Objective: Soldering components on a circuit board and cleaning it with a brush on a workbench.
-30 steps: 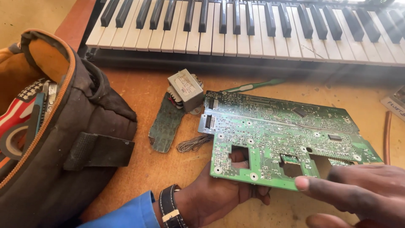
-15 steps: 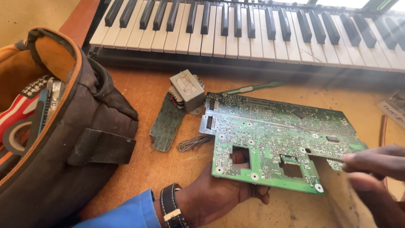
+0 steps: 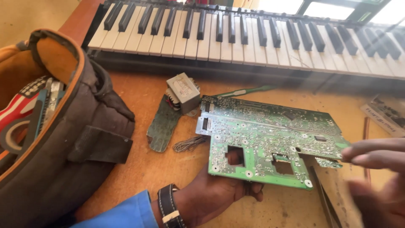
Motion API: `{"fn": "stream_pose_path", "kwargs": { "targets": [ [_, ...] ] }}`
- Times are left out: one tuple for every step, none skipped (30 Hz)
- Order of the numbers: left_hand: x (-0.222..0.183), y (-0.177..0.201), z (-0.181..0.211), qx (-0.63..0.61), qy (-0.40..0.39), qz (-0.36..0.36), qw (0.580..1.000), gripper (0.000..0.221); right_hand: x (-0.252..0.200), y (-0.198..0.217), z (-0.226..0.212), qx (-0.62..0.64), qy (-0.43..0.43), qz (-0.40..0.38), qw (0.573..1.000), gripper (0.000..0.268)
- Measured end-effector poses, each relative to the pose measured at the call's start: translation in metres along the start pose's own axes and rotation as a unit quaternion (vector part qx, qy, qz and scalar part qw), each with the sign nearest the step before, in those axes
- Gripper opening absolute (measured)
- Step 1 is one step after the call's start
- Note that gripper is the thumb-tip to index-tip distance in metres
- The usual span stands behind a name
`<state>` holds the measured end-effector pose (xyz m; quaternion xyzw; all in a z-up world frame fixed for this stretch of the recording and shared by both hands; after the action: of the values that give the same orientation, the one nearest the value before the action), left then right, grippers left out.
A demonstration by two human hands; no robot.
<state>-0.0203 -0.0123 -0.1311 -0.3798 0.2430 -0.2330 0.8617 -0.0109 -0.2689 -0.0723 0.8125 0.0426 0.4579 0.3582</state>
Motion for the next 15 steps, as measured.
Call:
{"fn": "stream_pose_path", "kwargs": {
  "targets": [
    [0.004, 0.003, -0.005, 0.002, 0.001, -0.004, 1.000, 0.025, 0.008, -0.002, -0.006, -0.004, 0.000, 0.003, 1.000, 0.023],
    [0.006, 0.006, -0.008, -0.003, -0.013, -0.020, 1.000, 0.023, 0.016, -0.008, -0.013, -0.009, 0.034, -0.014, 0.999, 0.037],
    [0.008, 0.010, -0.012, -0.008, -0.027, -0.035, 0.999, 0.022, 0.024, -0.013, -0.019, -0.014, 0.068, -0.030, 0.997, 0.051],
    [0.009, 0.010, -0.011, -0.006, -0.026, -0.034, 0.999, 0.022, 0.032, -0.010, -0.022, -0.013, 0.067, -0.029, 0.997, 0.051],
    [0.009, 0.010, -0.011, 0.000, -0.027, -0.034, 0.999, 0.022, 0.039, -0.009, -0.027, -0.046, 0.124, -0.098, 0.986, 0.061],
    [0.011, 0.009, -0.011, 0.006, -0.028, -0.034, 0.999, 0.023, 0.045, -0.008, -0.031, -0.079, 0.177, -0.167, 0.967, 0.071],
    [0.011, 0.013, -0.012, 0.007, -0.026, -0.034, 0.999, 0.023, 0.050, -0.015, -0.038, -0.079, 0.175, -0.166, 0.967, 0.071],
    [0.013, 0.015, -0.014, -0.002, -0.020, -0.054, 0.998, 0.017, 0.055, -0.020, -0.045, -0.053, 0.159, -0.136, 0.976, 0.053],
    [0.014, 0.018, -0.016, -0.011, -0.014, -0.075, 0.997, 0.018, 0.059, -0.025, -0.051, -0.027, 0.143, -0.104, 0.984, 0.035],
    [0.015, 0.018, -0.016, -0.012, -0.011, -0.075, 0.997, 0.018, 0.058, -0.025, -0.051, -0.027, 0.141, -0.104, 0.984, 0.035],
    [0.015, 0.018, -0.016, -0.009, -0.006, -0.074, 0.997, 0.024, 0.058, -0.026, -0.050, -0.026, 0.133, -0.111, 0.985, 0.030],
    [0.015, 0.018, -0.015, -0.006, -0.003, -0.073, 0.997, 0.030, 0.057, -0.028, -0.050, -0.025, 0.126, -0.116, 0.985, 0.027],
    [0.017, 0.018, -0.015, -0.005, -0.001, -0.073, 0.997, 0.030, 0.058, -0.028, -0.052, -0.025, 0.125, -0.116, 0.985, 0.027],
    [0.018, 0.017, -0.015, -0.016, -0.001, -0.069, 0.997, 0.031, 0.059, -0.028, -0.055, -0.035, 0.120, -0.110, 0.986, 0.027],
    [0.019, 0.017, -0.015, -0.027, -0.001, -0.065, 0.998, 0.031, 0.060, -0.028, -0.058, -0.045, 0.115, -0.105, 0.987, 0.028]
  ]
}}
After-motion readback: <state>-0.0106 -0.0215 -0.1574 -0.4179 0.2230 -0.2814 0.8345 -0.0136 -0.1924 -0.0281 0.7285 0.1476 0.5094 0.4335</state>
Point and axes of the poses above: each hand's wrist, its own x-axis towards the middle knuckle, its own y-axis out of the back of the hand, z = x × y, the point moved 2 cm from there along x, towards the middle knuckle, and after that the axes turned 12 degrees about y, right-handed, at the moved point
